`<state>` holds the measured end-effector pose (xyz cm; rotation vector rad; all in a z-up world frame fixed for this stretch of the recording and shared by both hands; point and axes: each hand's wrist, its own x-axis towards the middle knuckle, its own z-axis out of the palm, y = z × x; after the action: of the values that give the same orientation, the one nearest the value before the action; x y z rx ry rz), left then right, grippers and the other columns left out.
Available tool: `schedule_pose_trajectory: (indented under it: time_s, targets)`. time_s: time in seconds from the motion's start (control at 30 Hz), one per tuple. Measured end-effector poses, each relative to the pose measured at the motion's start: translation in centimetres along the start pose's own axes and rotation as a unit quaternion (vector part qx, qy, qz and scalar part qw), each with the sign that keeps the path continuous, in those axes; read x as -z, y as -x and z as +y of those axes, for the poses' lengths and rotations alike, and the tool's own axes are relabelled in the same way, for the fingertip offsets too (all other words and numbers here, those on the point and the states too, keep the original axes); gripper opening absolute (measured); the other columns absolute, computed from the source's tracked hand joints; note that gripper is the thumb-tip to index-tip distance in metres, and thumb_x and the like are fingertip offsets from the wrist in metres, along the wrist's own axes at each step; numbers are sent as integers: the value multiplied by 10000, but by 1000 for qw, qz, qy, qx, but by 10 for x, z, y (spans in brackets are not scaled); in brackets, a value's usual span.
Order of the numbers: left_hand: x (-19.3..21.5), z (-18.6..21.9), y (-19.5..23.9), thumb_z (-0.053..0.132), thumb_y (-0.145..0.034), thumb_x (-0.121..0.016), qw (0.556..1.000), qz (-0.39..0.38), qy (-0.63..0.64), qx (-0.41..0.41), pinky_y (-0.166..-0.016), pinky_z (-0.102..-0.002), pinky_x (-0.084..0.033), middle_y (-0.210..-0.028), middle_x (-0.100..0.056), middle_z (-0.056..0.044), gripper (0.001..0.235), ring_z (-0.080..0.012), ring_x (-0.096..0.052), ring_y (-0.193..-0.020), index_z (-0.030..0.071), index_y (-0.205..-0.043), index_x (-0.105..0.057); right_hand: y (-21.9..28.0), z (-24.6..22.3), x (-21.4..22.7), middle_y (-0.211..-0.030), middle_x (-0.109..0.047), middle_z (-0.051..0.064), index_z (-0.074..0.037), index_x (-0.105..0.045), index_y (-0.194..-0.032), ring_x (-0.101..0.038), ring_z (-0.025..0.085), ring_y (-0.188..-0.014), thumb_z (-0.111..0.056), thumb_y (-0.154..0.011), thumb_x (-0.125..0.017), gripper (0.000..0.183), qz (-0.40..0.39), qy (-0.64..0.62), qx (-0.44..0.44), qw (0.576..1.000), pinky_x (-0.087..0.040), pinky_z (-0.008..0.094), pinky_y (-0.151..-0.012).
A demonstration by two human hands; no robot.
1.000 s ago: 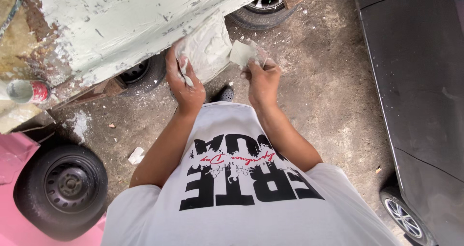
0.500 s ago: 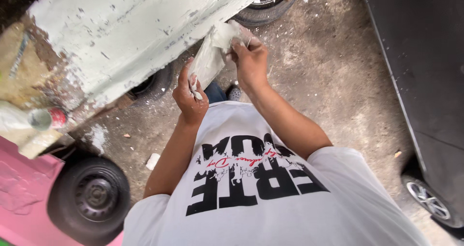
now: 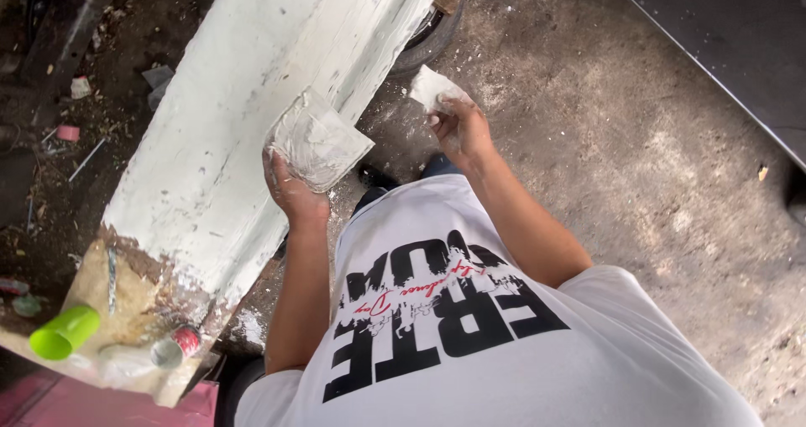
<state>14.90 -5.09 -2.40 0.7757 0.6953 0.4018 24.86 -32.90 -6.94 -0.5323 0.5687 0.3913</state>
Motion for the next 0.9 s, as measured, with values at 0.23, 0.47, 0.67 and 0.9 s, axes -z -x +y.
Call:
schedule_pose_trajectory:
  time_s: [0.23, 0.47, 0.67, 0.9]
  targets:
    - [-39, -4, -32, 405, -1089, -375, 990, -86, 45, 100, -1217, -510, -408, -1527, -534, -142, 575, -331, -520, -1417, 27, -1516, -446, -50, -36, 42, -1004, -675, 151, 45, -581, -1138, -660, 232, -825, -32, -972, -540, 187, 73, -70, 0, 995, -545, 306, -682]
    - [-105, -65, -68, 454, -1084, -386, 995, -36, 35, 86, -1218, -507, -405, -1549, -510, -121, 595, -321, -503, -1431, 62, -1530, -433, -141, -131, 30, -1025, -681, 137, 14, -604, -1132, -684, 245, -864, -32, -958, -578, 182, 4, 22, 57, 998, -555, 327, -693]
    - [-183, -152, -81, 396, -1105, -410, 996, 11, 81, 41, -1234, -497, -414, -1547, -506, -117, 546, -308, -498, -1441, 62, -1537, -415, -227, -228, 25, -1198, -710, 143, 9, -704, -1219, -653, 206, -989, 60, -1024, -592, 231, -54, 476, 265, 836, -549, 342, -806]
    - [-252, -192, -73, 357, -1122, -407, 990, 56, 132, 11, -1226, -466, -444, -1523, -531, -119, 523, -290, -523, -1420, 36, -1535, -423, -311, -265, 13, -1349, -648, 68, -65, -757, -1126, -596, 285, -1270, 82, -859, -689, 312, -318, 753, 481, 318, -564, 415, -1057]
